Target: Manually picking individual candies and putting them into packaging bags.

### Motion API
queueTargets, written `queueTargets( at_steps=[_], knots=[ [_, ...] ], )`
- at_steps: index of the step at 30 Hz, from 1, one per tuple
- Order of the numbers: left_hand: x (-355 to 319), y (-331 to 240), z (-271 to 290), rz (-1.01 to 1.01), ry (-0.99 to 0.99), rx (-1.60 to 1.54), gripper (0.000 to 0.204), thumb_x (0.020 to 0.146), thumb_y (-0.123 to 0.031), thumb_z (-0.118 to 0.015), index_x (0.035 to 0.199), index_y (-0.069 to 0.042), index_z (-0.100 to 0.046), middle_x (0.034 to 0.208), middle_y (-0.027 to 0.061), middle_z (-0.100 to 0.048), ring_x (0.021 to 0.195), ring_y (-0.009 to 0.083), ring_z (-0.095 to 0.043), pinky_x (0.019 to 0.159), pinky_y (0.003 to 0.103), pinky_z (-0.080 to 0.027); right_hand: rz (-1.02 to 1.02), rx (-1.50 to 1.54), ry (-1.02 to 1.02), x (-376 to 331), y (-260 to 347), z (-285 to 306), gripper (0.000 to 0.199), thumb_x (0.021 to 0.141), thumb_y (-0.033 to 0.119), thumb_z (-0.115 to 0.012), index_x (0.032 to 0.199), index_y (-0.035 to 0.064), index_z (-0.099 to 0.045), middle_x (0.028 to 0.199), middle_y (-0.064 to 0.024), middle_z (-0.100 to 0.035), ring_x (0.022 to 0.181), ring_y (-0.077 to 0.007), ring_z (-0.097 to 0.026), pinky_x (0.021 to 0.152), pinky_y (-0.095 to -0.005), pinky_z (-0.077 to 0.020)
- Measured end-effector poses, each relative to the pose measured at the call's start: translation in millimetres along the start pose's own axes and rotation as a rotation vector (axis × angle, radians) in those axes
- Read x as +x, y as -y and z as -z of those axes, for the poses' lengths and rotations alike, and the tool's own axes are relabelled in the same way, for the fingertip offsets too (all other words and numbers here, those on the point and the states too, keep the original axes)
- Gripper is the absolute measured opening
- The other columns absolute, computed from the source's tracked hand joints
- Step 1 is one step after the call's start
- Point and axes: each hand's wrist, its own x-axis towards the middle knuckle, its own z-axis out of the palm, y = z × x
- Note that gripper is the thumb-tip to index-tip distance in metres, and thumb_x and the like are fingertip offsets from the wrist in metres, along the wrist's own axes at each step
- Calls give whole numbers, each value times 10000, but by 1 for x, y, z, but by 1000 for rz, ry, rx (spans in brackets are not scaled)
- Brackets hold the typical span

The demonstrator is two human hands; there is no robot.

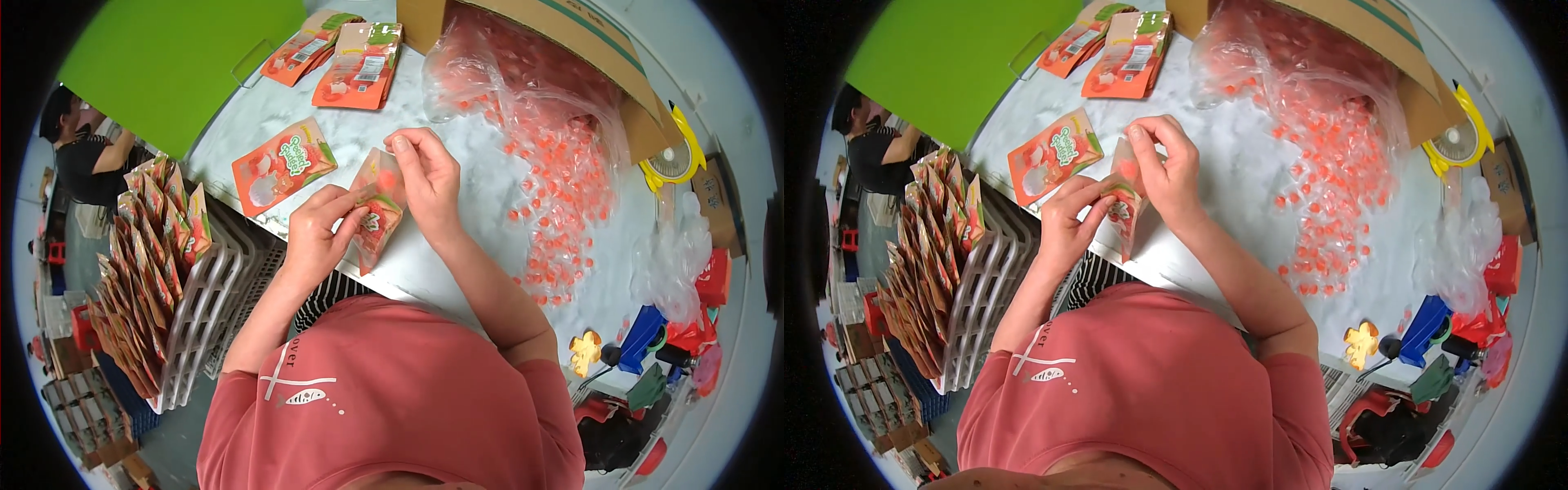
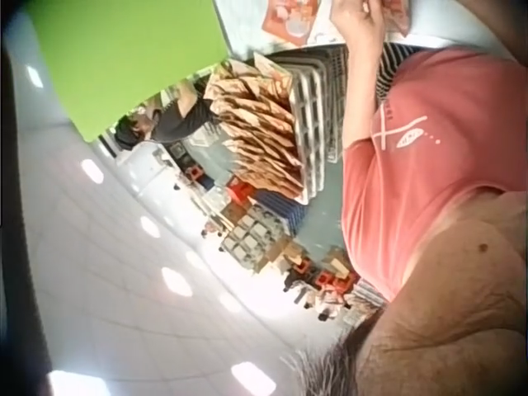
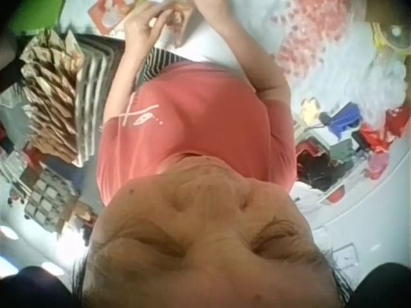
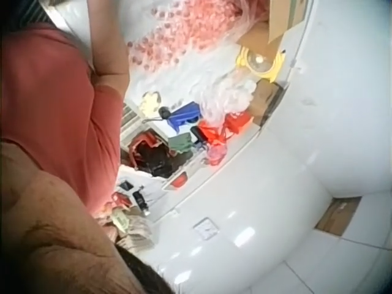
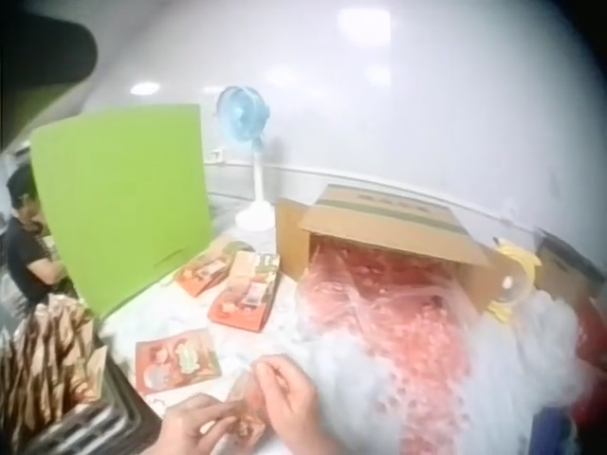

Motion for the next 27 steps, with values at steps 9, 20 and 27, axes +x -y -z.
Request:
queueTargets(
  at_steps=[9,20,27],
  knots=[
    [-6,7,-7,-30,-38,-27,239,835,-28,-734,1074,-26,-735,880,118,-677,758,245,-665,664,330,-533,43,-78,13,-18,32,40,215,1004,150,-549,1065,-32,-644,1083,-116,-619,1057,-213,-582,984,-326,-422],
    [-18,25,4,-35,-152,-235,401,894,-148,-692,1265,-8,-637,1233,163,-637,1111,252,-620,892,367,-508,562,-847,566,-44,63,37,185,808,84,-670,981,19,-675,1009,-80,-647,951,-253,-652,965,-461,-517],
    [-29,47,-10,383,220,-825,235,999,-192,-619,1000,19,-724,939,34,-697,782,72,-590,715,235,-483,499,-883,888,-46,83,36,262,827,116,-674,1061,-1,-657,1113,-130,-660,973,-263,-679,863,-390,-562]
  ],
)
